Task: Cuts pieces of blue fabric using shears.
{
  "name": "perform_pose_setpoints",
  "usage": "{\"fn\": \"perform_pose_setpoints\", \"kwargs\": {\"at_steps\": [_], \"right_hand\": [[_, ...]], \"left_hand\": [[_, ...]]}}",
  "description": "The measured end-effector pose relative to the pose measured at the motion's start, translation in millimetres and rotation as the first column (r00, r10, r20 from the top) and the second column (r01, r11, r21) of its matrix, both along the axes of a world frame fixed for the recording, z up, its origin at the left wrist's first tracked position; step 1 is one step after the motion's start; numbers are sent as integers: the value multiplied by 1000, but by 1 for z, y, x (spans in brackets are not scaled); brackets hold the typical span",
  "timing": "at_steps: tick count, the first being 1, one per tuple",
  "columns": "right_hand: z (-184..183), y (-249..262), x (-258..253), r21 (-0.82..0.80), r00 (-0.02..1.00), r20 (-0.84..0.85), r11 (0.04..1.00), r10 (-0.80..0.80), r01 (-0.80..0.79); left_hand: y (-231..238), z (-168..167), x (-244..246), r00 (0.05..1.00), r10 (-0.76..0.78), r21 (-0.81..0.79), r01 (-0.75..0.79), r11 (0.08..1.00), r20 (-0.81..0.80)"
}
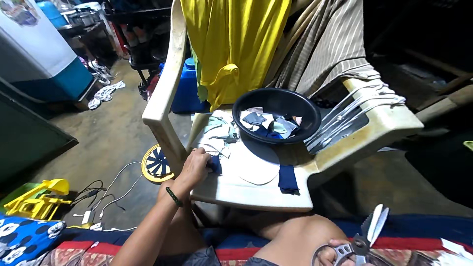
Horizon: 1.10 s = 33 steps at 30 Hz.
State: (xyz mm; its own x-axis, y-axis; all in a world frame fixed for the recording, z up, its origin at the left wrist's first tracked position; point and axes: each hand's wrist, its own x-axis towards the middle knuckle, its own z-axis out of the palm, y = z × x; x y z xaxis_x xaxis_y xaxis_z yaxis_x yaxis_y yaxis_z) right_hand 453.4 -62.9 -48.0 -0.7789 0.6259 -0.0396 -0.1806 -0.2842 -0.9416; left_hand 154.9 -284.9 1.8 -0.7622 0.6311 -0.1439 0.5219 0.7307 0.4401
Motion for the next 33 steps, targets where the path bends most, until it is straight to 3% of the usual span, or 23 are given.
{"fn": "perform_pose_setpoints", "kwargs": {"at_steps": [2,5,6,8,9,11,14,20,33], "right_hand": [[-33,12,7,34,994,-97,998,50,-47],[-46,14,10,173,992,-107,983,74,-55],[-40,10,10,240,994,-58,967,96,-80],[-24,-7,12,371,984,85,912,154,-175],[-17,-17,12,401,966,147,880,211,-254],[-3,-40,6,407,909,240,815,341,-413],[2,-69,-6,292,835,248,784,491,-548],[-5,-82,-1,-48,783,50,785,619,-618],[-11,-83,-1,-142,749,-12,740,663,-658]], "left_hand": [[-4,-4,-2,998,-59,39,60,997,-36],[-16,-14,0,992,-66,370,102,923,-109],[-17,-14,5,998,-12,508,41,860,-60],[-11,-7,24,962,51,722,-235,651,267],[-6,-1,36,884,31,736,-407,542,466],[1,5,58,696,-93,661,-621,421,712],[10,1,83,553,-230,598,-721,350,801],[13,-16,105,497,-269,558,-791,250,825],[14,-19,112,439,-294,507,-833,220,849]]}}
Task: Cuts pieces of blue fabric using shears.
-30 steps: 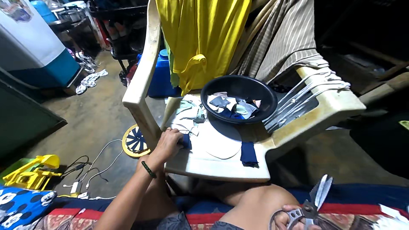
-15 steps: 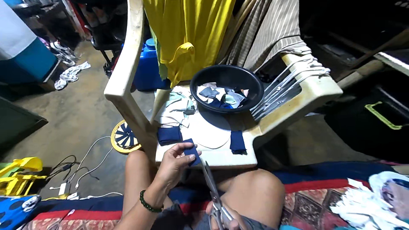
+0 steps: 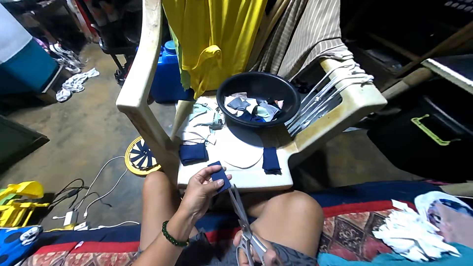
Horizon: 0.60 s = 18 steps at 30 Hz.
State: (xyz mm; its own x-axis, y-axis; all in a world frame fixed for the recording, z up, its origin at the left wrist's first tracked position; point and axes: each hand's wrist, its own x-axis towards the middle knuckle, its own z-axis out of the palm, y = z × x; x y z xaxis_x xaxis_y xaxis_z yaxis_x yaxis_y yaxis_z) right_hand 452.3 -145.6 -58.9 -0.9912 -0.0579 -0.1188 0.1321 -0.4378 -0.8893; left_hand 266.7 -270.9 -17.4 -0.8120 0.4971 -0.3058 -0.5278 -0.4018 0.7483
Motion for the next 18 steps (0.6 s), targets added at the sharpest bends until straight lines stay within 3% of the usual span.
{"fn": "perform_pose_setpoints", "kwargs": {"at_steps": [7,18], "right_hand": [[-16,3,-7,-211,983,-164,970,88,-122],[-19,9,-8,-172,971,-193,969,141,-175]], "left_hand": [[-3,-4,4,991,-64,5,65,998,-115],[-6,-1,1,953,-27,-3,27,1000,-301]]}}
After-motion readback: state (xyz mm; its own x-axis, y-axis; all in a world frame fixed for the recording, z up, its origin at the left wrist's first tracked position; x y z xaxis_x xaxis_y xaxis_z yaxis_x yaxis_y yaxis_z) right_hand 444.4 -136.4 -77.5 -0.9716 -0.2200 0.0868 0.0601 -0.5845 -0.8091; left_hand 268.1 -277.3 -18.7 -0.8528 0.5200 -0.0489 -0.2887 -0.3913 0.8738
